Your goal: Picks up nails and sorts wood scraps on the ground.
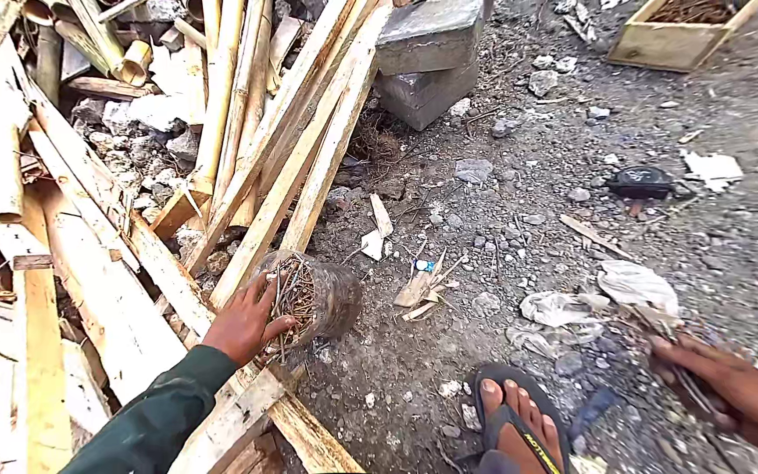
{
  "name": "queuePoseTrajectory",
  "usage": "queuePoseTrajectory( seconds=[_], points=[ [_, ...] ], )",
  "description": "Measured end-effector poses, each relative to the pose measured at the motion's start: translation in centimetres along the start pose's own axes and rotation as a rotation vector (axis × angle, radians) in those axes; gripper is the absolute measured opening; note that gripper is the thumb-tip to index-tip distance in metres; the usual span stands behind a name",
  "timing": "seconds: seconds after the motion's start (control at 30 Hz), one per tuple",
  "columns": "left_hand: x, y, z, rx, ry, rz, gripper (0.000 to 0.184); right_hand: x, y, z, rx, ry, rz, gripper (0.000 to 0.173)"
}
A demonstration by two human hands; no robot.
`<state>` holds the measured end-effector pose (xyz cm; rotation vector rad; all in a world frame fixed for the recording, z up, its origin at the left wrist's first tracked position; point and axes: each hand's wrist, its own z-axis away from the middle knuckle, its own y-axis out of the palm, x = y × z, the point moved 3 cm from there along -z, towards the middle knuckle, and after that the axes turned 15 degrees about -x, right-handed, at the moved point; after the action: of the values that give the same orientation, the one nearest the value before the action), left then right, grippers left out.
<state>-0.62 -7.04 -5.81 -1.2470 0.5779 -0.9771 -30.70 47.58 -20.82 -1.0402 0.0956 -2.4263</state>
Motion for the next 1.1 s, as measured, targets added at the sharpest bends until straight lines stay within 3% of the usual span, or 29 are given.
queuePoseTrajectory(
  seconds=[0.13,0.27,0.33,0.5,0.63,0.73,0.83,0.9,1.0,1.1],
  points=[
    [0.8,0.7,-0.9,-0.068,-0.003,0.067,0.091,-1.5,3.7,1.6,0.268,-0.021,-0.381,0.04],
    [0.7,-0.6,-1.9,-0.225,0.101,0.083,0.087,0.7,11.4,3.9,0.468,-0.047,-0.546,0.028],
    [0.3,-1.5,-2.2,-0.195,0.061,0.116,0.084,3.0,16.0,4.8,0.542,-0.051,-0.609,0.026],
    [0.7,-2.6,-1.9,-0.052,-0.087,0.349,0.068,12.7,26.5,9.7,0.559,0.016,-0.576,0.041],
    [2.1,-4.0,-1.0,-0.14,-0.226,0.579,0.043,20.1,32.9,15.4,0.555,0.058,-0.55,0.031],
    [3.1,-4.3,-0.1,-0.193,-0.351,0.714,0.03,22.9,37.1,18.4,0.593,-0.044,-0.466,0.025],
    [3.8,-3.5,0.5,-0.202,-0.461,0.889,0.033,23.3,40.0,19.7,0.532,-0.273,-0.22,0.028],
    [3.6,-2.4,0.7,-0.17,-0.5,0.997,0.039,22.3,40.7,20.0,0.512,-0.389,-0.074,0.046],
    [2.2,-1.4,0.8,-0.122,-0.444,1.056,0.044,20.9,40.3,20.4,0.513,-0.434,-0.051,0.068],
    [0.5,-1.7,1.0,-0.106,-0.379,0.998,0.042,20.9,39.4,21.2,0.485,-0.424,-0.124,0.066]
  ],
)
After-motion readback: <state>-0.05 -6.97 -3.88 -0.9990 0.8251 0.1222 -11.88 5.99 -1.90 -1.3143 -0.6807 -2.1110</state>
